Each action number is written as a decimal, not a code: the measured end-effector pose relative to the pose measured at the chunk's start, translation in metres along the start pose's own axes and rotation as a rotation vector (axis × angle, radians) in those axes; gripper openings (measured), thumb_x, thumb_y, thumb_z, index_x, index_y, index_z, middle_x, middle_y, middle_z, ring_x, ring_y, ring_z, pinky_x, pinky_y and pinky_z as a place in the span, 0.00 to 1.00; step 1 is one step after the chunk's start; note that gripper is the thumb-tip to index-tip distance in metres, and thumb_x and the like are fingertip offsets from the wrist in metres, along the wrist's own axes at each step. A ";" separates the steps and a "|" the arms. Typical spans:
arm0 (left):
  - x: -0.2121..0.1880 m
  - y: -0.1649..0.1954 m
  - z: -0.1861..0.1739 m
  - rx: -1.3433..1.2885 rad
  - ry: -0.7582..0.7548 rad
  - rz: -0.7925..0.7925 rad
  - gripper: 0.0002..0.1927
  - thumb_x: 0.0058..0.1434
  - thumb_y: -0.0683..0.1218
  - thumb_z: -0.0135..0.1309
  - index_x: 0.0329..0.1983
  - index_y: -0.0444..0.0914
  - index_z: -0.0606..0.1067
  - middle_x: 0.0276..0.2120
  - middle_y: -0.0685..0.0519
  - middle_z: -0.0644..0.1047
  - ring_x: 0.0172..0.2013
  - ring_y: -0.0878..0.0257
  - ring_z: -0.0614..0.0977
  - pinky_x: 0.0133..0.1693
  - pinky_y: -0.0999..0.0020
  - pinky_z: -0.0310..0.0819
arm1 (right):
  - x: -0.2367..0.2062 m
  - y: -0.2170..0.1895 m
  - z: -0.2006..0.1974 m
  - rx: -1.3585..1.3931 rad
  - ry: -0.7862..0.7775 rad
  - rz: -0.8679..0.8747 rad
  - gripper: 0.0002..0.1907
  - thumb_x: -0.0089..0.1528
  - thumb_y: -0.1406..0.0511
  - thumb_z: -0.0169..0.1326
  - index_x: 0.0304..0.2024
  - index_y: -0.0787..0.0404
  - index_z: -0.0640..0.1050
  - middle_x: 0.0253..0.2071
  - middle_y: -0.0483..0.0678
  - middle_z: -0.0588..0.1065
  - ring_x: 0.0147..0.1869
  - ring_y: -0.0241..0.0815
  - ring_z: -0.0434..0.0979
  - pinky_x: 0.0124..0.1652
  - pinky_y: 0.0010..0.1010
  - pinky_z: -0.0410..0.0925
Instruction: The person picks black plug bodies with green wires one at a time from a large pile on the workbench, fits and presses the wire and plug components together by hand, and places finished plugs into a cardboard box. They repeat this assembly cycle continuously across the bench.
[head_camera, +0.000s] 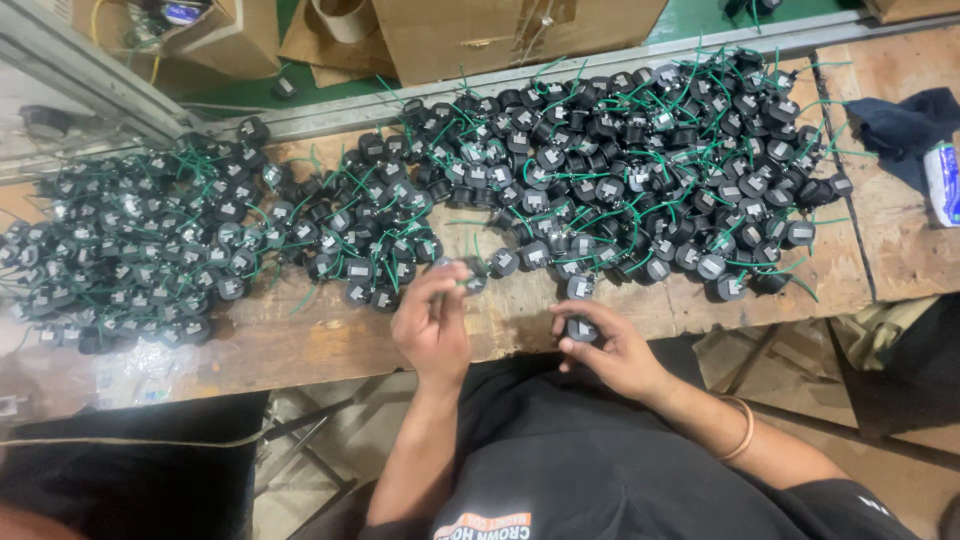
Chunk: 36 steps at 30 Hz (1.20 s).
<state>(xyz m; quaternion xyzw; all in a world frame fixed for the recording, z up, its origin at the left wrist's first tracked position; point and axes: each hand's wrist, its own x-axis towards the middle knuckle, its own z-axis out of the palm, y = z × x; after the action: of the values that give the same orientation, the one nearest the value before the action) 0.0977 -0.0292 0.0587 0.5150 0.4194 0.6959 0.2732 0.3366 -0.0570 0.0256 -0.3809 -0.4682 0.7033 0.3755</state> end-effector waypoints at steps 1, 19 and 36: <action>-0.008 0.003 0.004 -0.196 -0.003 -0.065 0.09 0.65 0.32 0.58 0.44 0.37 0.74 0.42 0.48 0.82 0.46 0.59 0.85 0.53 0.63 0.80 | 0.000 0.001 0.000 -0.019 -0.013 -0.033 0.27 0.62 0.74 0.57 0.65 0.62 0.69 0.50 0.48 0.71 0.52 0.38 0.74 0.46 0.33 0.76; -0.013 0.033 0.014 0.131 -0.554 0.140 0.11 0.55 0.36 0.65 0.41 0.37 0.78 0.49 0.46 0.83 0.50 0.50 0.85 0.53 0.59 0.80 | 0.001 0.012 -0.003 -0.381 0.012 -0.390 0.29 0.48 0.64 0.74 0.50 0.64 0.77 0.51 0.50 0.73 0.57 0.45 0.73 0.57 0.34 0.66; -0.019 0.003 0.007 0.439 -0.213 0.097 0.15 0.52 0.46 0.71 0.36 0.37 0.76 0.39 0.50 0.80 0.42 0.53 0.82 0.45 0.61 0.76 | 0.002 -0.005 0.006 0.002 -0.047 -0.412 0.29 0.51 0.58 0.74 0.47 0.60 0.72 0.56 0.48 0.66 0.63 0.46 0.71 0.61 0.36 0.66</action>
<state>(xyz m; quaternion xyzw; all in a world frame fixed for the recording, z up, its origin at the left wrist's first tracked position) 0.1106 -0.0446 0.0530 0.6520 0.5039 0.5423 0.1638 0.3317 -0.0563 0.0319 -0.2604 -0.5441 0.6208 0.5007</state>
